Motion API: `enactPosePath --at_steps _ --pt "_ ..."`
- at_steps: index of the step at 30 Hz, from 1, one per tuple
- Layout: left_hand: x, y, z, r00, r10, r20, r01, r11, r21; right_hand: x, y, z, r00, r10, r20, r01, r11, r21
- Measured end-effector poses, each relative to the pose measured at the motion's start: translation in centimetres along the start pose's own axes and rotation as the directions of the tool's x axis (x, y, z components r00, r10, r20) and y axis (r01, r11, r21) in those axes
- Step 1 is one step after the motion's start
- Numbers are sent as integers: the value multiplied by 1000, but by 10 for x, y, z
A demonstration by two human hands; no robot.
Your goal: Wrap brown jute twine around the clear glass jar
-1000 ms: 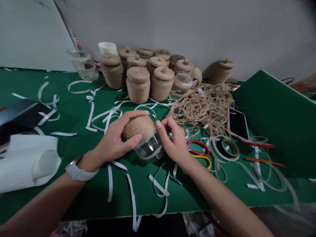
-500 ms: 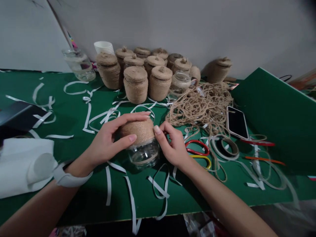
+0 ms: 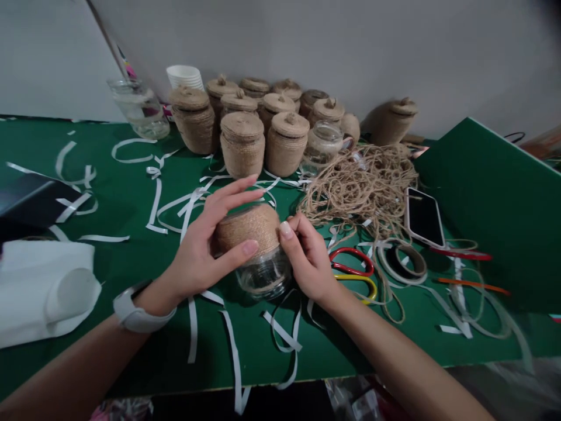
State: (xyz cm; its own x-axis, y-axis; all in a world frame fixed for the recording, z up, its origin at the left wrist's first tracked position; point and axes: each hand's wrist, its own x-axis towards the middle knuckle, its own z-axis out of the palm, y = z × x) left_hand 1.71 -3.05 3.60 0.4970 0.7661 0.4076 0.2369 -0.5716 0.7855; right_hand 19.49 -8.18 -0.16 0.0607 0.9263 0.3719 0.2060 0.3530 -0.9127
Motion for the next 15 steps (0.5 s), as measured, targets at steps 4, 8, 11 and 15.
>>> enactPosePath --at_steps 4,8,11,15 --pt "3 1 0 994 -105 39 104 994 20 -1 -2 -2 999 -20 44 22 998 -53" --pt "4 2 1 978 -204 -30 203 979 -29 -1 -5 1 996 -28 82 37 994 -102" --pt "3 -2 3 976 -215 -46 209 972 -109 0 -6 2 1000 -25 5 26 989 -149" --pt "2 -8 3 975 -213 -55 198 957 -211 2 -1 -3 997 -20 -80 2 975 -224"
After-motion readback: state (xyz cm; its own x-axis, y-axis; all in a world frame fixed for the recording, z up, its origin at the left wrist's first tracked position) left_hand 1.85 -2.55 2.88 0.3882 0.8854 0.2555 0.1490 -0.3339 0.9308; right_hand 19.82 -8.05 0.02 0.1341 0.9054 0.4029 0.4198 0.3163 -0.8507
